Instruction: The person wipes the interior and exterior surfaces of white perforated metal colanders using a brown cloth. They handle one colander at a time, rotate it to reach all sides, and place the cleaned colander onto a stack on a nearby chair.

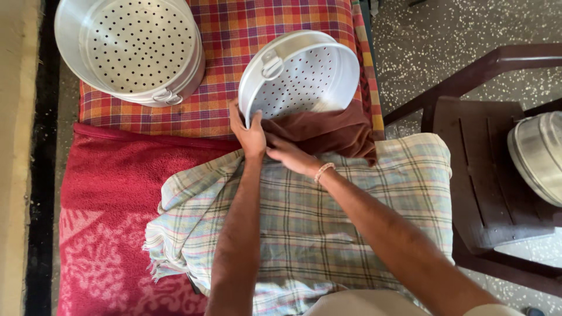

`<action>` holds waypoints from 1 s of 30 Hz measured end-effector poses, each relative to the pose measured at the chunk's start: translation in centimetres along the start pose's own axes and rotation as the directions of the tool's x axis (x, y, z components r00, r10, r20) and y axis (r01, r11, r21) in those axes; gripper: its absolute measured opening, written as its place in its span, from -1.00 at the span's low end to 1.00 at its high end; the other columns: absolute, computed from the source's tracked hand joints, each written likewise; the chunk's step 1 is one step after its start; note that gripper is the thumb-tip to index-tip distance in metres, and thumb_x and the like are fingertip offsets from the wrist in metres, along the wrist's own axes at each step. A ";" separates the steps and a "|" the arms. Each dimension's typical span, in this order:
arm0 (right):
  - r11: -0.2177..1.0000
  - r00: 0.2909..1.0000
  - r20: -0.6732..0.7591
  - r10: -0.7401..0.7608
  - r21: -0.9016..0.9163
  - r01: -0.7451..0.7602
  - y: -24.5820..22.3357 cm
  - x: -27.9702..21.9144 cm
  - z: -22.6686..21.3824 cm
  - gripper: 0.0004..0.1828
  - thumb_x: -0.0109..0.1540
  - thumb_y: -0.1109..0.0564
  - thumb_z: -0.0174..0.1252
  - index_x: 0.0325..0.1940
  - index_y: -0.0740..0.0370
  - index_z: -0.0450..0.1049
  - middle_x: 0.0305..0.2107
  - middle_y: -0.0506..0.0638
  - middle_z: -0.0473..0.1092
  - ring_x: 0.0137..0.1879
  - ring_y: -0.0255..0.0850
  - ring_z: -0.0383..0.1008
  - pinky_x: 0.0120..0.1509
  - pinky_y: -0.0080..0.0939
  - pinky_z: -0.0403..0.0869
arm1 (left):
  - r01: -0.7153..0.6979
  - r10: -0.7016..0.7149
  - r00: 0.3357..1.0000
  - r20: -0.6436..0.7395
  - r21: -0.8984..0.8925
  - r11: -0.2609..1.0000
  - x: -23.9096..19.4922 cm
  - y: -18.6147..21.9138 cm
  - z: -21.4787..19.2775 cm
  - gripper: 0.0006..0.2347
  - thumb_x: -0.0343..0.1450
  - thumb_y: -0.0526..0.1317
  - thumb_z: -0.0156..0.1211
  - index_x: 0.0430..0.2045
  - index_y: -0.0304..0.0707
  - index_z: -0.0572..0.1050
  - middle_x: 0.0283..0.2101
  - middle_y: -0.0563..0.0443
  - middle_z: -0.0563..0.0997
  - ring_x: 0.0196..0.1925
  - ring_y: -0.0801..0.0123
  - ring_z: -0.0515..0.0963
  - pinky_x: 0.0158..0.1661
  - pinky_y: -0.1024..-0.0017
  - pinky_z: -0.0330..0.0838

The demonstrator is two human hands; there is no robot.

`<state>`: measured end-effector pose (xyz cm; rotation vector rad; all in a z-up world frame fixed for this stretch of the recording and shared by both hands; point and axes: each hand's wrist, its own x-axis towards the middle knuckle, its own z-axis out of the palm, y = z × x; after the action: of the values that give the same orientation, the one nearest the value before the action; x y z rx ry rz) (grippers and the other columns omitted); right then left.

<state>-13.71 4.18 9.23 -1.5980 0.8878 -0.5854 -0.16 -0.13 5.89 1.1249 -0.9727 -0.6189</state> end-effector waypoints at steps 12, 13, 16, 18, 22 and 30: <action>0.736 1.000 -0.018 -0.013 -0.677 -0.003 -1.9 -2.6 -4.3 -0.37 0.12 0.15 0.20 0.29 0.11 0.31 0.40 0.08 0.25 0.32 -0.01 0.40 0.36 -0.02 0.36 | -0.010 0.010 0.999 0.053 0.002 1.000 2.1 1.2 0.5 -0.61 0.28 -0.47 0.24 0.01 -0.37 0.41 -0.10 -0.15 0.48 -0.01 0.23 0.52 0.07 0.33 0.39; 0.618 0.998 -0.036 -0.053 -0.786 0.004 -2.3 -3.1 -5.6 -0.55 0.17 0.09 0.25 0.15 0.10 0.44 0.34 0.05 0.37 0.33 -0.01 0.41 0.39 0.00 0.35 | -0.001 0.000 0.998 0.060 0.031 1.000 2.4 1.7 0.9 -0.60 0.27 -0.47 0.24 0.03 -0.37 0.42 -0.11 -0.17 0.52 -0.03 0.22 0.54 0.06 0.32 0.41; 0.406 0.971 -0.228 0.067 -0.883 -0.235 -2.7 -4.8 -10.0 -0.58 0.16 -0.01 0.20 0.11 0.02 0.50 0.03 -0.05 0.50 0.23 -0.14 0.43 0.32 0.08 0.29 | 0.015 -0.025 0.996 0.087 0.107 0.994 2.3 3.5 0.7 -0.55 0.27 -0.47 0.22 0.09 -0.34 0.41 -0.12 -0.20 0.62 -0.06 0.19 0.61 0.03 0.29 0.47; 0.238 0.962 -0.270 -0.030 -0.937 -0.256 -2.1 -5.4 -11.1 -0.51 0.16 0.00 0.16 0.18 0.08 0.46 0.02 -0.03 0.51 0.25 -0.17 0.44 0.34 0.08 0.29 | -0.012 -0.001 0.993 0.122 0.110 0.994 2.2 4.7 0.8 -0.52 0.28 -0.46 0.18 0.15 -0.32 0.40 -0.09 -0.22 0.66 -0.03 0.18 0.68 0.04 0.27 0.52; 0.152 0.975 -0.186 -0.118 -0.974 -0.168 0.1 -4.8 -9.7 -0.41 0.14 0.03 0.18 0.24 0.23 0.42 0.09 0.07 0.49 0.27 -0.12 0.44 0.42 0.05 0.30 | -0.110 0.088 0.975 0.205 0.100 0.989 2.0 5.9 2.0 -0.59 0.32 -0.42 0.21 0.09 -0.31 0.40 -0.10 -0.23 0.66 0.00 0.12 0.71 0.00 0.22 0.55; 0.812 0.985 0.042 -0.165 -0.562 0.160 0.5 -0.4 -3.9 -0.44 0.28 0.25 0.08 0.41 0.26 0.32 0.29 0.24 0.33 0.34 0.11 0.35 0.35 0.03 0.39 | -0.068 0.059 0.993 0.100 0.088 0.994 3.1 2.7 1.3 -0.64 0.35 -0.45 0.29 0.04 -0.35 0.44 -0.12 -0.18 0.64 -0.04 0.17 0.63 0.05 0.27 0.48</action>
<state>-17.09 2.19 9.59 -2.2302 0.9937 -0.4666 0.01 -2.31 9.57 1.1478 -1.1260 -0.5866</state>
